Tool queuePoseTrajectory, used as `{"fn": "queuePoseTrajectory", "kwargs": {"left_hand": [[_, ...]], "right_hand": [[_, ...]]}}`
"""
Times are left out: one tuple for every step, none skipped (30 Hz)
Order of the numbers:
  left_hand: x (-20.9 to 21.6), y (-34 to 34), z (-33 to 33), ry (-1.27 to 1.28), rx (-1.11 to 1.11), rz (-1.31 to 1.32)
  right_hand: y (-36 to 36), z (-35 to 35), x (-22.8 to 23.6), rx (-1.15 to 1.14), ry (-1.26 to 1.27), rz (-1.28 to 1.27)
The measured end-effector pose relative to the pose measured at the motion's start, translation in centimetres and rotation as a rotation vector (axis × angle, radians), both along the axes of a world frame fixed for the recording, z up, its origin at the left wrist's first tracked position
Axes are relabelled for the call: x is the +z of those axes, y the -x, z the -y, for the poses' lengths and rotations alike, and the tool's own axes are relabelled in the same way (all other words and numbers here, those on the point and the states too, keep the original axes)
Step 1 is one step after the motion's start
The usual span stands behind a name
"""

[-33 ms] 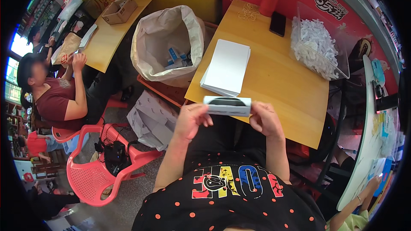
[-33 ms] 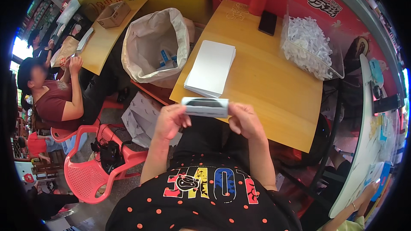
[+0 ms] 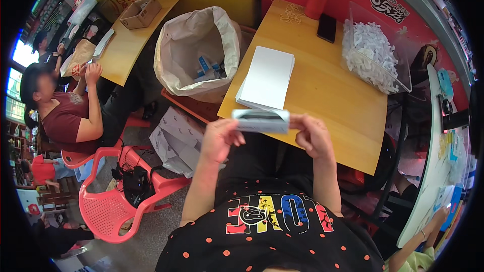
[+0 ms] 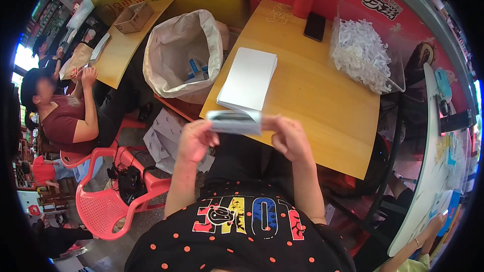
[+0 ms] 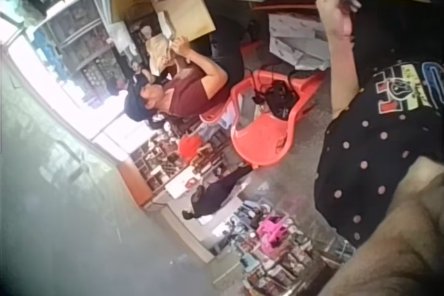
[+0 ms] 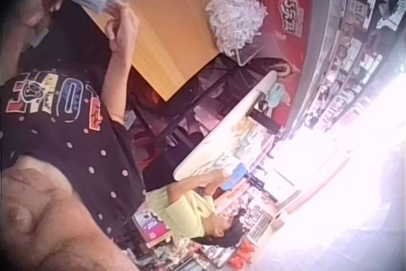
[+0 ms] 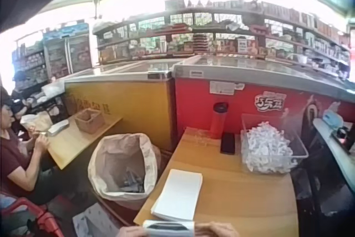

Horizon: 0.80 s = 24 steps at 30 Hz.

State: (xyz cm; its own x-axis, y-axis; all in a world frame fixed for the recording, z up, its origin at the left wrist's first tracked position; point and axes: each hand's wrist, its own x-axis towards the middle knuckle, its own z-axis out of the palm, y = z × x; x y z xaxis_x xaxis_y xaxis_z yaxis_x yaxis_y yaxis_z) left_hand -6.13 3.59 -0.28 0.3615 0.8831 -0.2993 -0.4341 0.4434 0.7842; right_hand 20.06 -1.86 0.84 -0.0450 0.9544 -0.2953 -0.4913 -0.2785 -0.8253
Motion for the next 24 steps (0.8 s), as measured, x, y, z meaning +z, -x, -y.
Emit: {"fn": "queuePoseTrajectory", "kwargs": {"left_hand": [[0.4, 0.9, -0.9, -0.024, 0.063, 0.052], [0.7, 1.9, -2.1, -0.047, 0.127, 0.105], [0.8, 3.1, -3.5, -0.104, 0.231, 0.107], [1.4, 3.5, -5.0, -0.162, 0.327, 0.108], [2.3, 3.6, -6.2, -0.156, 0.357, 0.116], [3.6, 3.4, -7.3, -0.152, 0.385, 0.124], [3.0, 4.2, -8.7, -0.191, 0.319, 0.058], [1.9, 4.3, -8.7, -0.212, 0.411, -0.109], [1.1, 3.8, -8.9, -0.233, 0.494, -0.27], [0.6, 3.5, -8.9, -0.253, 0.577, -0.432], [0.2, 3.5, -8.2, -0.245, 0.54, -0.436], [-0.4, 3.4, -7.1, -0.233, 0.494, -0.409], [-1.1, 3.2, -6.1, -0.221, 0.449, -0.382], [-1.7, 3.1, -5.2, -0.209, 0.405, -0.355], [-2.8, 3.0, -4.3, -0.196, 0.392, -0.343], [-3.6, 3.0, -3.6, -0.17, 0.382, -0.346], [-4.4, 3.1, -2.9, -0.146, 0.37, -0.349], [-4.6, 3.0, -2.2, -0.122, 0.36, -0.354], [-4.5, 2.5, -1.6, -0.12, 0.387, -0.372], [-4.6, 2.4, -1.1, -0.116, 0.348, -0.377], [-4.6, 2.4, -0.8, -0.113, 0.312, -0.383], [-4.4, 2.2, -0.5, -0.111, 0.275, -0.389], [-4.2, 1.9, -0.2, -0.107, 0.234, -0.378], [-3.7, 1.5, -0.2, -0.077, 0.167, -0.337]], "right_hand": [[-0.3, -0.5, 0.2, -0.072, -0.057, 0.003], [-0.6, -1.1, 0.3, -0.143, -0.115, 0.006], [-1.1, -1.6, 0.2, -0.115, -0.13, 0.219], [-0.8, -2.2, 0.0, -0.118, -0.213, 0.453], [-0.1, -2.9, -0.3, -0.12, -0.295, 0.688], [0.6, -3.6, -0.7, -0.123, -0.377, 0.923], [1.3, -4.1, -0.9, -0.14, -0.501, 1.135], [1.9, -4.7, -1.0, -0.158, -0.627, 1.345], [2.1, -5.2, -1.2, -0.182, -0.748, 1.564], [2.1, -5.5, -1.5, -0.138, -0.755, 1.592], [2.1, -5.8, -1.8, -0.093, -0.762, 1.618], [2.2, -5.7, -2.3, -0.028, -0.761, 1.638], [2.2, -5.6, -2.5, -0.015, -0.789, 1.677], [2.3, -5.6, -2.7, -0.002, -0.819, 1.715], [2.3, -5.7, -2.8, 0.012, -0.856, 1.751], [2.4, -5.7, -3.1, -0.017, -0.893, 1.747], [2.3, -5.8, -3.7, -0.046, -0.93, 1.743], [2.3, -5.9, -4.0, -0.077, -0.967, 1.736], [2.2, -6.0, -4.0, -0.093, -0.975, 1.717], [2.0, -6.0, -4.1, -0.11, -0.982, 1.699], [2.0, -6.2, -4.0, -0.128, -0.992, 1.679], [2.1, -6.2, -3.9, -0.167, -0.996, 1.651], [2.2, -6.0, -3.6, -0.205, -0.998, 1.623], [2.3, -5.8, -3.2, -0.243, -1.0, 1.598]]}}
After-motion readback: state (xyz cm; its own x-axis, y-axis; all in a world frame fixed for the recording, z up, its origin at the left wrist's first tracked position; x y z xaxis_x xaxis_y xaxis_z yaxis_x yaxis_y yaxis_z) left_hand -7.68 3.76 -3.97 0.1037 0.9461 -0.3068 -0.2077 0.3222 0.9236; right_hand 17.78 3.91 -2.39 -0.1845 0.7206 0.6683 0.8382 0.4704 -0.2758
